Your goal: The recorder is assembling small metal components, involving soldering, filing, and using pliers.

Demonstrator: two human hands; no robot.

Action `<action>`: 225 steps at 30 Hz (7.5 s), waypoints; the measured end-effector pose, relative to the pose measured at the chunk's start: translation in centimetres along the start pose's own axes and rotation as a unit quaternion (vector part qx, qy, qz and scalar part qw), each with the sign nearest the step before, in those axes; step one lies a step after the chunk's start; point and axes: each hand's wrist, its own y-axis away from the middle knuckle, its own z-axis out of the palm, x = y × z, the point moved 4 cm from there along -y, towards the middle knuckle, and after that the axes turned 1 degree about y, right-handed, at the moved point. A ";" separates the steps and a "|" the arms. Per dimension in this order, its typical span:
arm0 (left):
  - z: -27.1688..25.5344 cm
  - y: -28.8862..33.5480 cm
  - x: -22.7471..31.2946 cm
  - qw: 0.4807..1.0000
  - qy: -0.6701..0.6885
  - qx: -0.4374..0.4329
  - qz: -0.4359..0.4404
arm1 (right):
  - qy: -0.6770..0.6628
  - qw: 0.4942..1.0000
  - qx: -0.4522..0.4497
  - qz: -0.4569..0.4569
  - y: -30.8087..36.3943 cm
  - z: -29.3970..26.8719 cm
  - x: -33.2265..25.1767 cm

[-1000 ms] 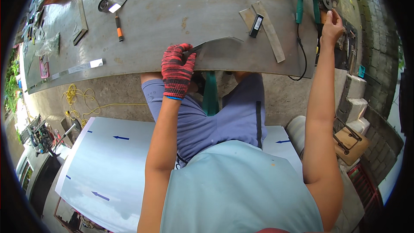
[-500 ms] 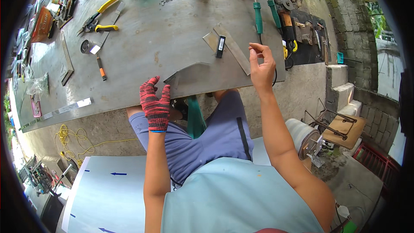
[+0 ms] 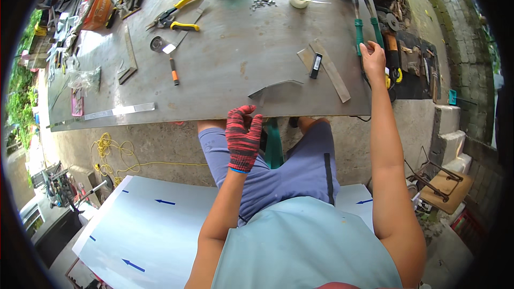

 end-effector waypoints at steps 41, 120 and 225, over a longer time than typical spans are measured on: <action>0.1 5.5 -2.7 0.821 0.544 -0.092 -0.149 | -0.223 0.944 -0.211 -0.121 28.0 -10.7 -18.3; -6.1 -5.3 -7.5 0.743 0.587 -0.045 -0.318 | 0.186 0.858 -0.260 -0.401 -1.0 43.5 -91.2; -10.4 0.2 -1.6 0.943 0.318 -0.055 -0.083 | 0.159 0.913 -0.285 -0.245 14.6 2.9 -22.3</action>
